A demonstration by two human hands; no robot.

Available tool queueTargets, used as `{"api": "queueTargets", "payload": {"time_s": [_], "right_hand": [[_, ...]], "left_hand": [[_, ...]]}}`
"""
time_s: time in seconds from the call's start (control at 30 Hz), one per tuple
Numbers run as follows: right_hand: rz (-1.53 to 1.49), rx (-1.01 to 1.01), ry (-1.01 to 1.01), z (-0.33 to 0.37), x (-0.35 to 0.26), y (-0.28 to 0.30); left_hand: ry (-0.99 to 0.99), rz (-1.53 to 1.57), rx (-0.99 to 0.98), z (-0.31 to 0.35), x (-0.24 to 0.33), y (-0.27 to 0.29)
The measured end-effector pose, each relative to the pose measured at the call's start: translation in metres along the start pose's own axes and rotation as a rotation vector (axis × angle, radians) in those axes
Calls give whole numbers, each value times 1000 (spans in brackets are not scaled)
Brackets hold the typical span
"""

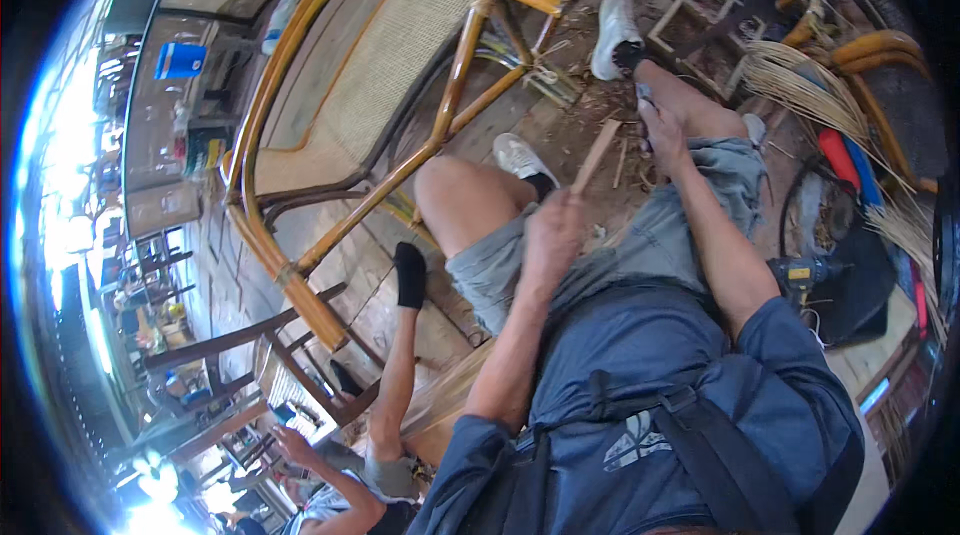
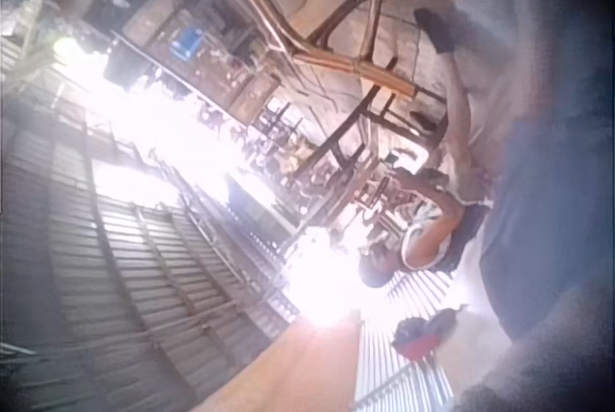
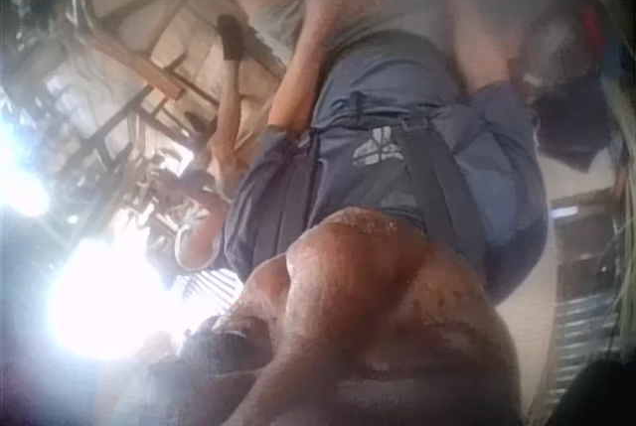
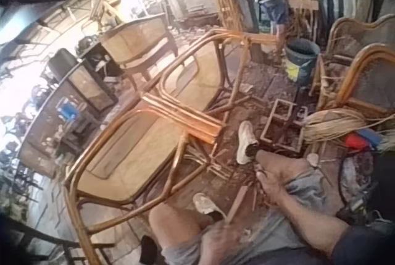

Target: Repairing and reinforcing rattan chairs using wooden pegs and rattan strips.

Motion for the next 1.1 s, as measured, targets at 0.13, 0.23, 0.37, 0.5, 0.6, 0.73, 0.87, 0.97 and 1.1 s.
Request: {"api": "queueTargets", "payload": {"time_s": [0.13, 0.23, 0.37, 0.5, 0.6, 0.73, 0.87, 0.97, 1.1], "right_hand": [[-539, 81, -172, 25, -31, 12], [-723, 98, -188, 41, -66, 18], [-992, -44, -161, 67, -112, 17], [-1077, -153, -139, 95, -118, 21], [-1030, -44, -68, 112, -117, 37], [-815, 86, -64, 118, -113, 78], [-268, 268, -36, 111, -70, 141], [363, 330, -25, 117, -25, 176], [728, 260, -159, 150, -2, 163]], "left_hand": [[70, 556, -19, -11, -21, 23], [57, 809, -45, -19, -17, 26], [57, 908, -24, -15, -5, 22], [69, 750, -17, -7, -3, 14], [-33, 720, 1, -5, -9, 5], [-4, 590, -135, 4, 6, -2], [-85, 468, -194, 3, 5, -15], [-187, 416, -212, 7, 18, -20], [-159, 398, -120, -10, 20, -12]]}}
Point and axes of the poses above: each hand's wrist, its own z-axis away from the middle knuckle, its own y-axis out of the back of the hand, x = y × z, the point moved 1 cm from there along -z, towards the middle knuckle, and after that the axes turned 11 degrees about y, right-handed, at the moved point
